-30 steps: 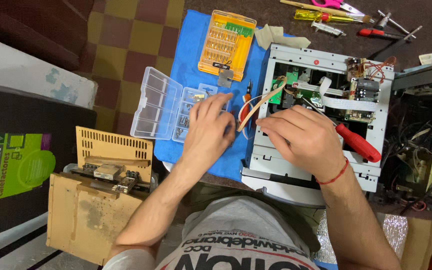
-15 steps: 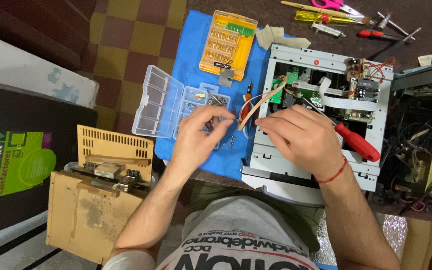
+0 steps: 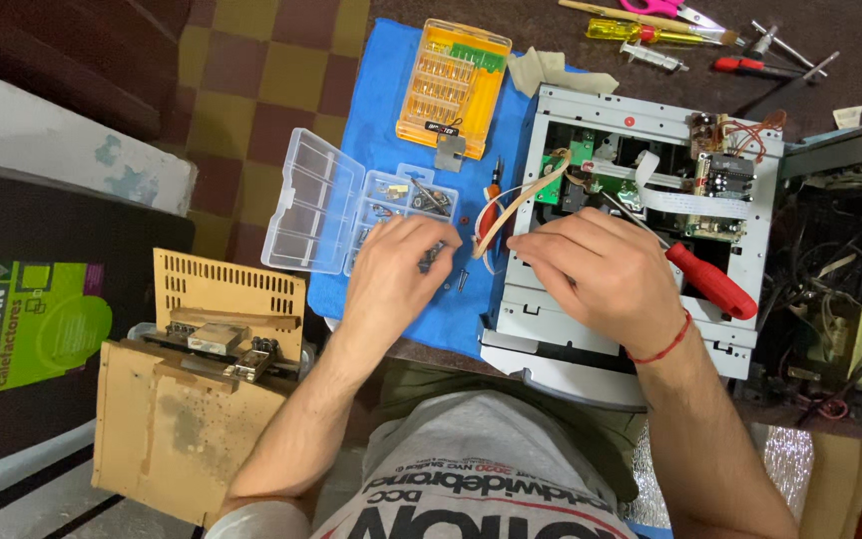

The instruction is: The person works on a disassembled electronic device, using a red-handled screwdriver to tighten screws on a small circuit board and then connecting a flat ribbon cable to the board. The workspace contains tools, screws, and other electronic components.

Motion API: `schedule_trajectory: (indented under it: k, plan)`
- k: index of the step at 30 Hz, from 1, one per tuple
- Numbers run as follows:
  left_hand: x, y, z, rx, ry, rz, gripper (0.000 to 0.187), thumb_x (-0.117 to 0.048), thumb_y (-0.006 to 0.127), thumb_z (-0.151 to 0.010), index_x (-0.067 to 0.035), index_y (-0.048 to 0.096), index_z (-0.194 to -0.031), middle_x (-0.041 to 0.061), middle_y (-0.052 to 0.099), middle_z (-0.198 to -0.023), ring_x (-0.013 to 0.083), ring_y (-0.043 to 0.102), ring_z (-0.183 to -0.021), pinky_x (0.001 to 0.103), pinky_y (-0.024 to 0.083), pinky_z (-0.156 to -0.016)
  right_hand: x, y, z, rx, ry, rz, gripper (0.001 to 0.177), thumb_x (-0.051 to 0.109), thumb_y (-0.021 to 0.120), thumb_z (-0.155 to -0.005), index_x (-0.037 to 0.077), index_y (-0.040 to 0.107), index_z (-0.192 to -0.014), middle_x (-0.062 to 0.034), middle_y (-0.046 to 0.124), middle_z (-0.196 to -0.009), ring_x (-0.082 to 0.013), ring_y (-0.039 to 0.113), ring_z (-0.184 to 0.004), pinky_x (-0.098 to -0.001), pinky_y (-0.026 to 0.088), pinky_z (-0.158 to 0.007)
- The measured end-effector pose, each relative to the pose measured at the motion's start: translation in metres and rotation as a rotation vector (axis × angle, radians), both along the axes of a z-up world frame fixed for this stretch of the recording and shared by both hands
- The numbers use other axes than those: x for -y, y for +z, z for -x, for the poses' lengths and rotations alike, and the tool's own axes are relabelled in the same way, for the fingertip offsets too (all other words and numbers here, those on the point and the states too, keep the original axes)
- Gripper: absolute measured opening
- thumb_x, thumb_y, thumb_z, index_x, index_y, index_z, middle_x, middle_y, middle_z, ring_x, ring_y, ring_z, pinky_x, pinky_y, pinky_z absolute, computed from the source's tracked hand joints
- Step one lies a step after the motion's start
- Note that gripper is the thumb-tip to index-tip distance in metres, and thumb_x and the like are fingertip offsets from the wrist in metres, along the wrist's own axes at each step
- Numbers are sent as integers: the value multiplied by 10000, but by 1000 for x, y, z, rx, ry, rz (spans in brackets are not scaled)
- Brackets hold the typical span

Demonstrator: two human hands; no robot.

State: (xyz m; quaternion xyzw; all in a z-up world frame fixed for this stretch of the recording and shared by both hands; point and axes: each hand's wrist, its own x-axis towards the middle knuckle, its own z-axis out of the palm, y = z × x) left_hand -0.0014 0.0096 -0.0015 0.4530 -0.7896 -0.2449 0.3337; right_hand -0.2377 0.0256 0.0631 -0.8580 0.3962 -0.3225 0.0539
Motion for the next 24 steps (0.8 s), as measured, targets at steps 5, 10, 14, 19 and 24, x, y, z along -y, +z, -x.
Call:
schedule_trajectory:
  k: [5, 10, 14, 19, 24]
  plan:
    - [-3, -6, -3, 135, -54, 17, 152, -73, 727, -896, -194, 731, -988, 9, 721, -924, 235, 669, -934, 362, 480, -813, 0, 0, 0, -1, 0, -6, 58, 26, 715, -981, 59, 763, -978, -61, 727, -894, -273, 663, -735, -388, 559, -666]
    - [-7, -2, -1, 286, -111, -46, 216, -38, 726, -868, -184, 741, -1027, 5, 743, -887, 203, 657, -899, 329, 439, -826, 0, 0, 1, -3, 8, -12, 52, 33, 717, -978, 60, 761, -987, -67, 731, -900, -281, 673, -746, -397, 562, -670]
    - [-10, 10, -1, 381, -25, 68, 144, -61, 706, -912, -144, 748, -1022, 39, 702, -971, 221, 604, -927, 345, 414, -790, 0, -2, 2, 9, 13, 2, 59, 32, 710, -984, 60, 762, -984, -64, 729, -895, -276, 671, -738, -387, 564, -669]
    - [-15, 6, 10, 562, 50, 159, 100, -107, 788, -828, -131, 769, -923, 116, 614, -1263, 298, 531, -1148, 399, 389, -855, 0, -1, 2, 19, 12, 10, 58, 48, 704, -992, 60, 758, -974, -65, 729, -891, -282, 677, -746, -380, 556, -672]
    - [-24, 6, 26, 725, 80, 160, 211, -79, 817, -806, -88, 786, -1015, 202, 524, -1468, 355, 446, -1367, 465, 328, -1031, -1, 0, 2, 14, 4, 19, 61, 52, 702, -998, 62, 757, -973, -67, 725, -895, -278, 671, -750, -385, 557, -665]
